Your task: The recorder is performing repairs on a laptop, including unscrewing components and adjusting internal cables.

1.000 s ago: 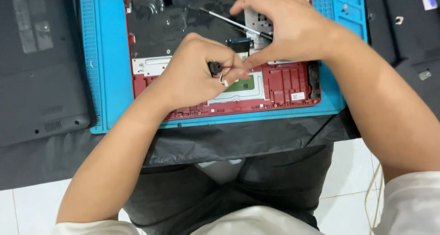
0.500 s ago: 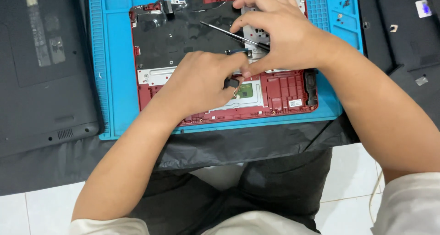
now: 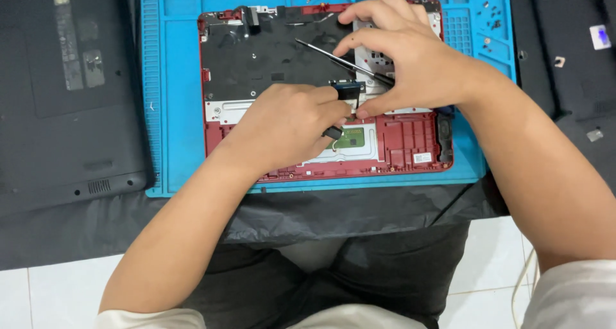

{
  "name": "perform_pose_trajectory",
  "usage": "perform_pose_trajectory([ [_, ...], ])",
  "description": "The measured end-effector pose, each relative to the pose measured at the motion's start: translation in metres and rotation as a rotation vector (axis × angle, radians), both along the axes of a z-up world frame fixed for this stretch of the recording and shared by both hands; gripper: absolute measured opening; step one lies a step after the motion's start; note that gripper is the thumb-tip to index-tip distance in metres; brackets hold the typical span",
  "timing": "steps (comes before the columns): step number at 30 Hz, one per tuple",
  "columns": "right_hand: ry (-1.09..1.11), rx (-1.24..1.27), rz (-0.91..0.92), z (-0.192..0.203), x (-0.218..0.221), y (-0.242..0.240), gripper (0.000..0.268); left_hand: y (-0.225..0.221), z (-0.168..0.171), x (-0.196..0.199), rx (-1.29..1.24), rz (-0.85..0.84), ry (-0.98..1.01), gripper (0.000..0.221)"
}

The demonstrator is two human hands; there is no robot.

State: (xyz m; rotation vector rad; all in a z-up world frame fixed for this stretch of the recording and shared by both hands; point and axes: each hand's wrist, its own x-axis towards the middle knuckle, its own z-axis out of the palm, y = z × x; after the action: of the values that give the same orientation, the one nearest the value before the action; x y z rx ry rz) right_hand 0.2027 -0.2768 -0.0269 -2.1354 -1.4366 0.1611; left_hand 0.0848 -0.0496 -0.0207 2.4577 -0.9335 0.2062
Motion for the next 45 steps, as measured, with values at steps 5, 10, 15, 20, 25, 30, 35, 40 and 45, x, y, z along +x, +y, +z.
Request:
perform_pose_trajectory([
  [5,0.038,-0.007,0.003,-0.002,0.001,-0.002,0.076,0.002,-0.001,-0.001,0.015,0.023,0.007,0.026],
  [10,0.031,-0.027,-0.013,0.000,0.000,-0.001,0.075,0.003,-0.001,-0.001,0.076,0.019,-0.057,0.021],
  [15,0.030,-0.014,-0.020,0.000,-0.001,0.000,0.074,0.004,-0.001,-0.003,0.141,0.023,-0.157,0.013],
  [20,0.017,-0.002,-0.028,0.000,-0.001,-0.004,0.073,0.001,-0.002,0.001,0.172,0.015,-0.186,0.007],
  [25,0.047,0.011,-0.035,-0.001,-0.005,-0.003,0.071,-0.004,-0.002,0.003,0.212,0.059,-0.203,0.003],
  [30,0.024,0.033,-0.026,-0.004,-0.004,-0.005,0.071,-0.008,0.000,0.001,0.248,0.062,-0.211,0.008],
  [35,0.028,0.041,-0.022,0.000,-0.004,-0.003,0.072,-0.008,0.003,-0.005,0.204,0.081,-0.161,0.013],
  [40,0.039,0.015,-0.038,0.000,-0.005,-0.001,0.071,-0.006,-0.003,-0.006,0.200,0.076,-0.157,0.016],
  [45,0.054,0.002,-0.047,0.002,-0.002,-0.002,0.070,-0.008,0.000,-0.002,0.164,0.078,-0.166,0.015],
])
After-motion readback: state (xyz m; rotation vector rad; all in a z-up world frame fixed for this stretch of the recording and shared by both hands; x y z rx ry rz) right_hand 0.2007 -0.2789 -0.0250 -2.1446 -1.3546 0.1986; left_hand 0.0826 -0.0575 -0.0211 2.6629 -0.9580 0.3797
